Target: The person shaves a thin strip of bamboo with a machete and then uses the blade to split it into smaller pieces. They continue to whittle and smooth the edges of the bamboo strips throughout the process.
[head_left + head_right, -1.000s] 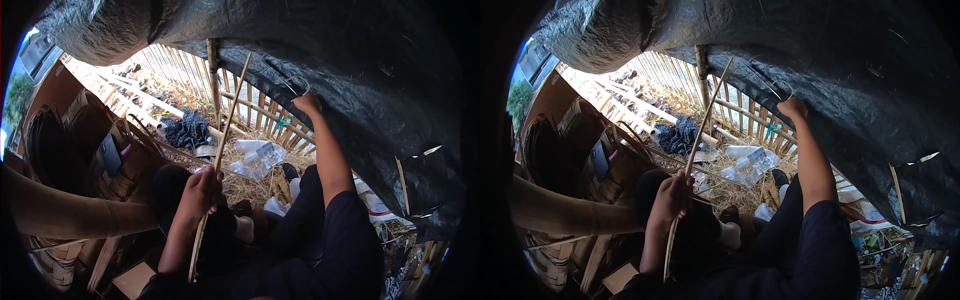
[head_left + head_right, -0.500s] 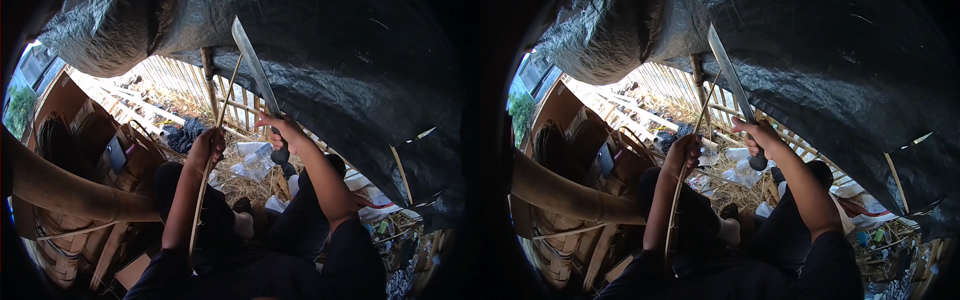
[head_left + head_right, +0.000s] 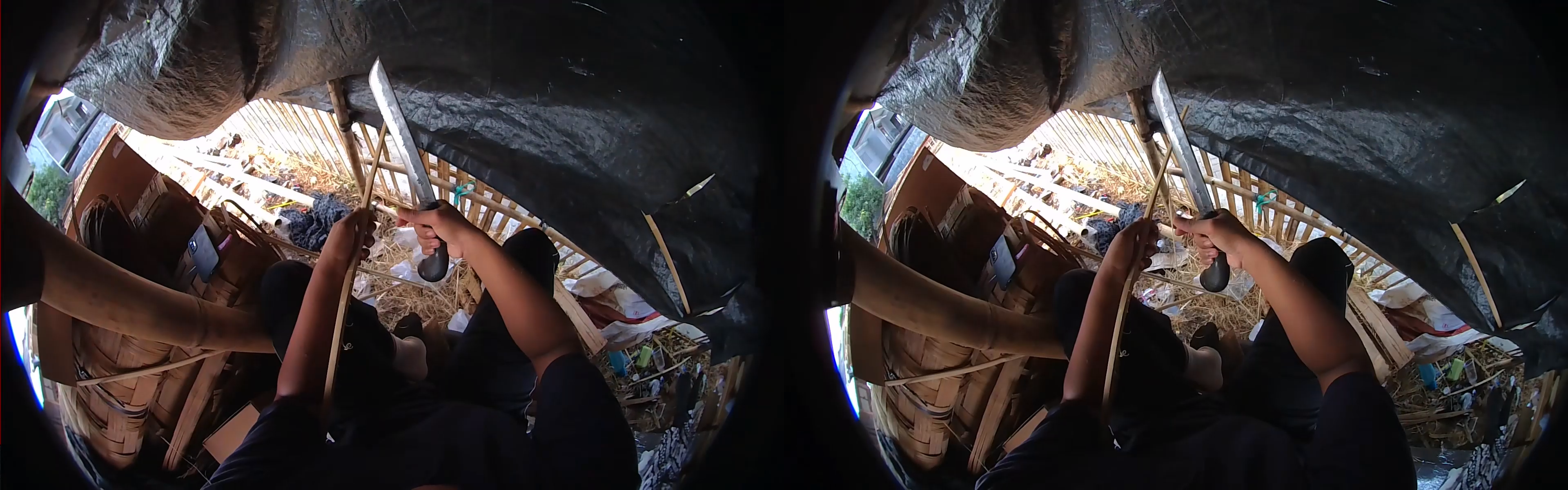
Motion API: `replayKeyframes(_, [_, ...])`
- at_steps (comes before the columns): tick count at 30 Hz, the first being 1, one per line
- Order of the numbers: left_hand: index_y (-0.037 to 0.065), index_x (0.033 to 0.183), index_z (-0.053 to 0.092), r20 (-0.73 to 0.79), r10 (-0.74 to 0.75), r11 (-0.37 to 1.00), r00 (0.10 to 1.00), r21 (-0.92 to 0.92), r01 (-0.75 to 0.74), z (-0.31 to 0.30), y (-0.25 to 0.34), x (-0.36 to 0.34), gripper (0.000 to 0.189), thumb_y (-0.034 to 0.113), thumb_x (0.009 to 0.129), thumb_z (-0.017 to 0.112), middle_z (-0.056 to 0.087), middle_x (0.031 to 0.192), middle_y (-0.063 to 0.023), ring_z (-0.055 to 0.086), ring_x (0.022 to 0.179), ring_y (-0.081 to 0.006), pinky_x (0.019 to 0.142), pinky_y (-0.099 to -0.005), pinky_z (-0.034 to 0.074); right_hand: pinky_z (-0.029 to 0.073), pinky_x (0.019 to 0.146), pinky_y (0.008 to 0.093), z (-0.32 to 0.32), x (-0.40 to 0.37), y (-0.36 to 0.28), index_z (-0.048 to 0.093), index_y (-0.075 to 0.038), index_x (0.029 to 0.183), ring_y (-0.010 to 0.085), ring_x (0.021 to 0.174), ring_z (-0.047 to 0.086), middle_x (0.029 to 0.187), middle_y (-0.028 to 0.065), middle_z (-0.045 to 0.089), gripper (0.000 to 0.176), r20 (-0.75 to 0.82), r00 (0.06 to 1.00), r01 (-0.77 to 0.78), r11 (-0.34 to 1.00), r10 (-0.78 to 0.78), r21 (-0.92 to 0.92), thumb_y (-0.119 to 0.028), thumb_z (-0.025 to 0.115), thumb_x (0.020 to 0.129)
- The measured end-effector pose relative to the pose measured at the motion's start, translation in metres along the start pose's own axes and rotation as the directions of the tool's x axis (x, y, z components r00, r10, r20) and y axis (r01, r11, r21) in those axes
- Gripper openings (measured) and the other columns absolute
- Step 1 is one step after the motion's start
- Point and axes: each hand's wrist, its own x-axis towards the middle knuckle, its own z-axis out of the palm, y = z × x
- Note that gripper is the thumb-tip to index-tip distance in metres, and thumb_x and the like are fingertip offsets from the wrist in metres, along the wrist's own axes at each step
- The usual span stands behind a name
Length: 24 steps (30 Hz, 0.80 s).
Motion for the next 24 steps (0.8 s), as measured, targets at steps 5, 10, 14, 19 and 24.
replayKeyframes(5, [0.01, 0.093, 0.06, -0.014, -0.078, 0.992, 0.997, -0.105, 0.076, 0.014, -0.021, 0.007, 0.028, 0.034, 0.093, 0.045, 0.051, 0.071, 0.0013, 0.046, 0.053, -0.0091, 0.044, -0.0239, 0.033, 0.027, 0.041, 0.0276, 0.004, 0.008, 0.011, 0.062, 0.0, 0.088, 0.007, 0.037, 0.03, 0.047, -0.0059, 0.032, 0.044, -0.087, 0.994, -0.07, 0.992, 0.061, -0.105, -0.041, 0.077, 0.078])
replayKeyframes(10, [0.009, 0.098, 0.06, 0.0, -0.015, 0.999, 1.0, -0.038, 0.015, 0.029, -0.021, -0.003, 0.023, 0.027, 0.092, 0.046, 0.05, 0.071, 0.0016, 0.043, 0.051, -0.0096, 0.044, -0.0235, 0.034, 0.03, 0.04, 0.0275, 0.009, 0.018, 0.032, 0.047, -0.01, 0.063, 0.0096, 0.037, 0.036, 0.048, -0.0028, 0.038, 0.034, -0.129, 0.988, -0.111, 0.975, 0.087, -0.194, -0.018, 0.077, 0.077])
replayKeyframes(14, [0.003, 0.112, 0.062, 0.012, 0.288, 0.899, 0.958, 0.342, -0.274, 0.003, -0.063, 0.03, 0.028, 0.02, 0.096, 0.047, 0.052, 0.07, 0.0021, 0.041, 0.051, -0.0072, 0.044, -0.0229, 0.03, 0.03, 0.04, 0.0276, 0.007, 0.024, 0.038, 0.051, -0.009, 0.077, 0.0093, 0.038, 0.036, 0.05, -0.0031, 0.039, 0.023, -0.063, 0.991, -0.124, 0.978, 0.115, -0.168, -0.012, 0.074, 0.078])
replayKeyframes(19, [0.003, 0.107, 0.063, -0.045, -0.029, 0.991, 0.999, -0.128, 0.023, 0.018, -0.029, 0.008, 0.033, 0.028, 0.097, 0.045, 0.048, 0.064, 0.0025, 0.039, 0.049, -0.0074, 0.044, -0.0236, 0.03, 0.031, 0.039, 0.0277, 0.007, 0.02, 0.027, 0.05, -0.008, 0.083, 0.0085, 0.037, 0.038, 0.05, -0.0018, 0.04, 0.024, 0.062, 0.997, 0.042, 0.998, -0.038, -0.056, -0.009, 0.074, 0.077])
replayKeyframes(24, [0.006, 0.104, 0.064, 0.006, -0.072, 0.986, 0.997, -0.148, 0.072, 0.008, -0.024, 0.009, 0.032, 0.029, 0.096, 0.044, 0.041, 0.06, 0.0048, 0.037, 0.047, -0.0069, 0.042, -0.0228, 0.028, 0.031, 0.039, 0.0267, 0.001, 0.009, 0.007, 0.051, -0.008, 0.082, 0.0082, 0.037, 0.039, 0.05, -0.0021, 0.04, 0.024, -0.003, 0.992, 0.126, 0.989, -0.126, -0.074, -0.01, 0.074, 0.078])
